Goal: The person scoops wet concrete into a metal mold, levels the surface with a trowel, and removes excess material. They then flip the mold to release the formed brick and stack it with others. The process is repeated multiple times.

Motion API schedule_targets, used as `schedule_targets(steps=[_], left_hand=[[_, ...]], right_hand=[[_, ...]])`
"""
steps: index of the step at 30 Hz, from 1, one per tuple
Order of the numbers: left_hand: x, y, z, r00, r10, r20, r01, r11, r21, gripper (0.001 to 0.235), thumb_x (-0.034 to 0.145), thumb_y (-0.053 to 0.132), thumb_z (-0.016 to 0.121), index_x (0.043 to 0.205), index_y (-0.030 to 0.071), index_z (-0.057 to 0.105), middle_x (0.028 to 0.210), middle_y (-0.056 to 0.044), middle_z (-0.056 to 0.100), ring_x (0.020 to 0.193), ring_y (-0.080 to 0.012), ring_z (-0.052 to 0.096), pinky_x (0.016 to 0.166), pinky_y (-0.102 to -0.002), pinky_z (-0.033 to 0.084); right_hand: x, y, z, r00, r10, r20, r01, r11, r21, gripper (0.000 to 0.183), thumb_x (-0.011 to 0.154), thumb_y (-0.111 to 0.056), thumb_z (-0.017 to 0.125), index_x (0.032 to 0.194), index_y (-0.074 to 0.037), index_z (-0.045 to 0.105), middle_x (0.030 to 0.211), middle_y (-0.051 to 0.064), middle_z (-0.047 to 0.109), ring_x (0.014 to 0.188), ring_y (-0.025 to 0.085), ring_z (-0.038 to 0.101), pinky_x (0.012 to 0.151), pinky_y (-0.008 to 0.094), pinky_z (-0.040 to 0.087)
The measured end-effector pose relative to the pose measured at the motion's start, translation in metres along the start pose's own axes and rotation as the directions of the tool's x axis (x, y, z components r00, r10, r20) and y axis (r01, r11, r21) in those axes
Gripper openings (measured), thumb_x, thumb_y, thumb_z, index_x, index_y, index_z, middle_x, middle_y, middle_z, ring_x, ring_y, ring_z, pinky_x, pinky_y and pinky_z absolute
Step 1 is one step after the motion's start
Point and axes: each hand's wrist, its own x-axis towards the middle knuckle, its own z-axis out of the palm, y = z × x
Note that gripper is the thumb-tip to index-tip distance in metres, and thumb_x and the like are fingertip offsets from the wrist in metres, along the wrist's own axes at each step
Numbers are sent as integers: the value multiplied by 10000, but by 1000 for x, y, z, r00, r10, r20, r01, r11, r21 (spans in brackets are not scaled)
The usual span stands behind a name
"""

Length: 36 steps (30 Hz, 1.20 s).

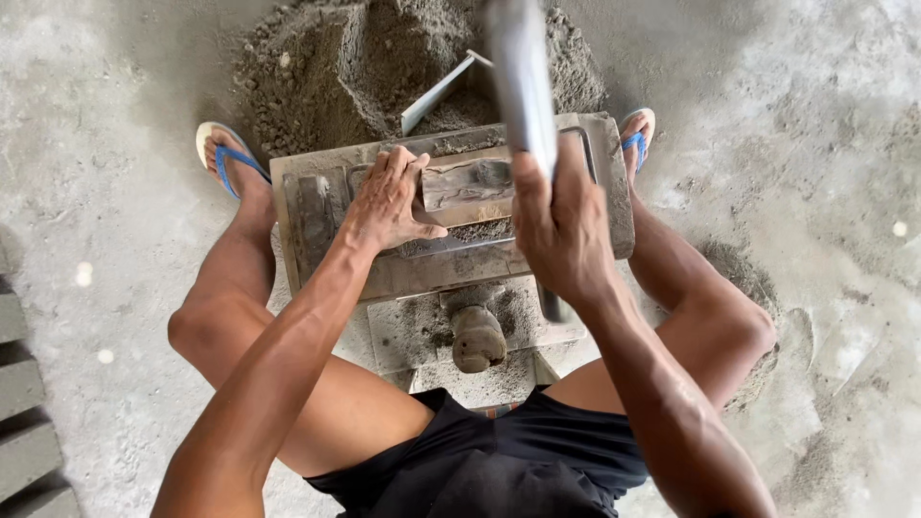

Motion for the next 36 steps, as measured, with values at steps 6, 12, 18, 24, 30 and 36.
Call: schedule_targets(steps=[6, 12, 18, 24, 30, 36], left_hand=[[-8, 16, -18, 1000, 12, -26, -11, 998, 63, 1090, 487, 713, 739, 1290, 33, 453, 1078, -78, 408, 1052, -269, 430, 883, -397, 431], [3, -5, 1, 1000, 17, 10, -17, 1000, -26, 1080, 465, 575, 799, 1311, 9, 434, 1124, -105, 418, 1087, -334, 422, 900, -466, 419], [2, 5, -19, 1000, 23, 13, -23, 1000, -9, 1010, 581, 565, 770, 1325, -15, 409, 1102, -116, 383, 1057, -357, 438, 858, -483, 449], [-9, -1, -6, 1000, 23, 20, -23, 1000, 1, 1065, 547, 642, 740, 1341, 17, 404, 1109, -102, 361, 1029, -352, 429, 845, -489, 435], [-2, -3, -1, 1000, 13, -2, -13, 1000, 17, 1129, 473, 666, 735, 1338, 19, 407, 1161, -98, 393, 1093, -332, 402, 880, -492, 415], [-5, -8, 8, 999, -33, 1, 33, 999, -15, 1089, 472, 569, 806, 1338, 30, 424, 1147, -96, 417, 1088, -335, 411, 906, -490, 410]], right_hand=[[12, 73, 42, 921, 334, -200, -357, 930, -92, 289, 994, -277, 417, 950, 7, 451, 619, 146, 558, 427, 196, 516, 340, 303, 407], [8, 56, 25, 992, 120, -42, -124, 986, -115, 559, 937, -534, 330, 901, -13, 529, 611, 247, 558, 515, 358, 595, 451, 521, 443], [24, 92, 42, 961, 277, 12, -277, 959, 61, 572, 930, -557, 344, 715, -49, 497, 409, 110, 528, 367, 251, 560, 388, 417, 456], [5, 74, 50, 966, 31, -257, -77, 983, -169, 473, 941, -476, 315, 927, -33, 482, 580, 279, 548, 536, 415, 616, 476, 497, 444], [15, 49, 13, 867, 454, 208, -497, 825, 270, 505, 960, -498, 337, 950, -19, 497, 542, 79, 534, 387, 139, 504, 342, 256, 456], [-4, -13, 4, 989, -142, -42, 147, 978, 146, 340, 980, -304, 307, 979, 14, 427, 509, 62, 512, 353, 122, 512, 290, 236, 431]])
